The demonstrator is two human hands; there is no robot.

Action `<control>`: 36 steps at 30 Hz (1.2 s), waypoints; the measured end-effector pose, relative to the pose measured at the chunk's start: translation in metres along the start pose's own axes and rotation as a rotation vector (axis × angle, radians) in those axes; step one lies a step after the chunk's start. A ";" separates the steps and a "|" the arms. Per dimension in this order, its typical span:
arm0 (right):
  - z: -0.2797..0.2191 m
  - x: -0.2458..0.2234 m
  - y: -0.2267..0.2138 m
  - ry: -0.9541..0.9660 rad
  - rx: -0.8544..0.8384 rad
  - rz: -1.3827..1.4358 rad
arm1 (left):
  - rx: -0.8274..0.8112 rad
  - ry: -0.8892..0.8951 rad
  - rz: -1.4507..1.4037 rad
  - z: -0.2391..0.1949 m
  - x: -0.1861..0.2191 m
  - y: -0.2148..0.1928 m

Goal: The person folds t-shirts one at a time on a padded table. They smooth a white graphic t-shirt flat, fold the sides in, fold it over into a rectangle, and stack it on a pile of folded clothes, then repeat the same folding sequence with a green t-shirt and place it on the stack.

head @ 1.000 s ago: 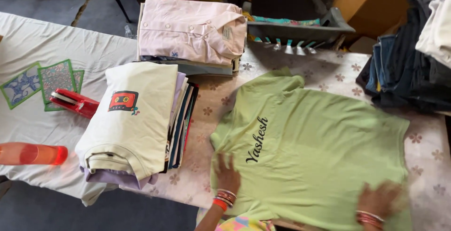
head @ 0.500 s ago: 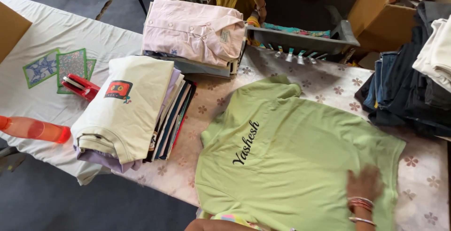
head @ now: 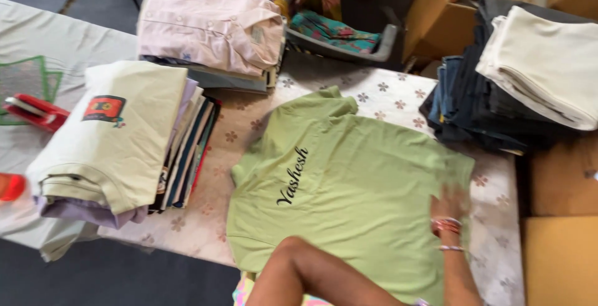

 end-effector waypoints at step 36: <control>0.236 0.034 0.047 -0.159 -0.299 0.344 | 0.451 -0.854 0.442 0.195 -0.372 -0.499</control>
Point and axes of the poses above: each hand's wrist, its own z-axis towards the middle knuckle, its own y-axis out of the palm, x = y × z, the point moved 6 cm from there along z, towards the middle knuckle, and after that the axes turned 12 degrees about -x, right-handed, at the moved point
